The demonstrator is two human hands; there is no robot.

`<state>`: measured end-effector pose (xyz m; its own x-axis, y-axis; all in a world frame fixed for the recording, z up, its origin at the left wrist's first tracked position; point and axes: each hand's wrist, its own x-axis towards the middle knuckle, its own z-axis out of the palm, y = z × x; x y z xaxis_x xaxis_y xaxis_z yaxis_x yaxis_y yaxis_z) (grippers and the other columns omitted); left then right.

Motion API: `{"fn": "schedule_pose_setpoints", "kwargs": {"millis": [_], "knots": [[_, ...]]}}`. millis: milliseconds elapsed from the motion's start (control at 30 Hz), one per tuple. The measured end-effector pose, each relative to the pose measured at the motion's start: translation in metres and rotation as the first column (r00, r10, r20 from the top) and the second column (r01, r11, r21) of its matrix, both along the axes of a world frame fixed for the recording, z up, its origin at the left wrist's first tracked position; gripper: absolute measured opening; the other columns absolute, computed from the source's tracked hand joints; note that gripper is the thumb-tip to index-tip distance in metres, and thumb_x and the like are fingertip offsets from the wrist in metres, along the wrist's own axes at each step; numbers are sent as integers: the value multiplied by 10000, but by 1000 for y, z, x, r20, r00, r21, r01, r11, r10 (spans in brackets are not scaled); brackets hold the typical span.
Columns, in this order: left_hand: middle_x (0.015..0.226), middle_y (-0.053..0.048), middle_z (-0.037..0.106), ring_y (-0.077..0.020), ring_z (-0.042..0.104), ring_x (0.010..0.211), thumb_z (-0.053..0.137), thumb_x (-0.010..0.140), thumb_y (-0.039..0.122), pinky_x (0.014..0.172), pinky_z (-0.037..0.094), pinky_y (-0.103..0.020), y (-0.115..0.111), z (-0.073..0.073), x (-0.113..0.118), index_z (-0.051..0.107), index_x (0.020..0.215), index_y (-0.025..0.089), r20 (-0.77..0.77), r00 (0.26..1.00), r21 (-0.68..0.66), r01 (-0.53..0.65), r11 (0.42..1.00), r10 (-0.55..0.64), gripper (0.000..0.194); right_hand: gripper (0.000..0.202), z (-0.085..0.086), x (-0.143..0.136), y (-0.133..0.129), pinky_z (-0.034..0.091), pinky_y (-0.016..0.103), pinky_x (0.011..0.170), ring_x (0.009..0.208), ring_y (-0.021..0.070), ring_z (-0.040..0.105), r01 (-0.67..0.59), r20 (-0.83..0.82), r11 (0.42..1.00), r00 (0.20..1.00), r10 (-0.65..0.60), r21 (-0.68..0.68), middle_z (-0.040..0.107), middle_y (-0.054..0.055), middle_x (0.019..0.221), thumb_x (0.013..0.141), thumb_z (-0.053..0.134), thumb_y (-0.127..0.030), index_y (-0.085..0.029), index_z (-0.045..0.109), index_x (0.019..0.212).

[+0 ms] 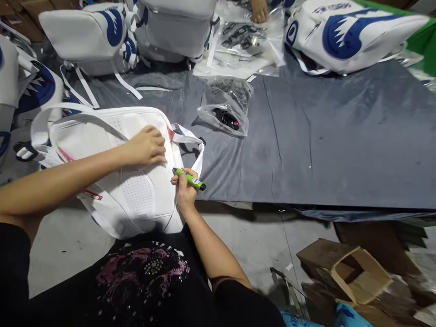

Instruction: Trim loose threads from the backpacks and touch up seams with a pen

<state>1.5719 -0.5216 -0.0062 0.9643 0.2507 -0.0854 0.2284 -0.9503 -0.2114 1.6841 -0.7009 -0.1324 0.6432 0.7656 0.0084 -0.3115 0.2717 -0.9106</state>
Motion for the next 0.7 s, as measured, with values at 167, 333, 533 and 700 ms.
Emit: {"fn": "schedule_pose_setpoints", "kwargs": {"millis": [167, 333, 533, 700], "knots": [[1100, -93, 650, -279, 423, 1179, 361, 982, 672, 1107, 261, -582, 50, 4, -35, 699, 833, 164, 257, 957, 157, -177, 972, 133, 628, 436, -10, -2, -2, 567, 286, 575, 551, 134, 655, -1, -8, 1000, 1000, 1, -12, 667, -44, 624, 883, 625, -611, -203, 530, 1004], [1025, -76, 657, -269, 464, 1125, 480, 922, 696, 1140, 279, -624, 13, -17, -42, 676, 899, 179, 225, 973, 1, -51, 999, 49, 553, 379, 5, -5, 6, 583, 289, 656, 626, 117, 672, -2, 70, 1000, 998, 3, -14, 698, -26, 740, 915, 617, -552, -212, 559, 1071], [973, -60, 649, -255, 488, 1131, 561, 940, 556, 1191, 222, -664, -25, -44, -43, 626, 913, 190, 357, 926, -37, -118, 992, 123, 373, 352, 22, -6, 38, 502, 226, 516, 502, 98, 596, -12, 160, 1000, 987, 12, -4, 609, -74, 593, 873, 688, -534, -217, 554, 948], [922, -18, 626, -224, 520, 1107, 564, 959, 402, 1227, 184, -661, -39, -53, -49, 596, 865, 209, 410, 911, -39, -35, 999, 48, 217, 379, 18, -10, 42, 328, 217, 366, 369, 78, 429, 20, 211, 997, 977, -5, -68, 466, -106, 485, 888, 662, -559, -223, 501, 818]]}}
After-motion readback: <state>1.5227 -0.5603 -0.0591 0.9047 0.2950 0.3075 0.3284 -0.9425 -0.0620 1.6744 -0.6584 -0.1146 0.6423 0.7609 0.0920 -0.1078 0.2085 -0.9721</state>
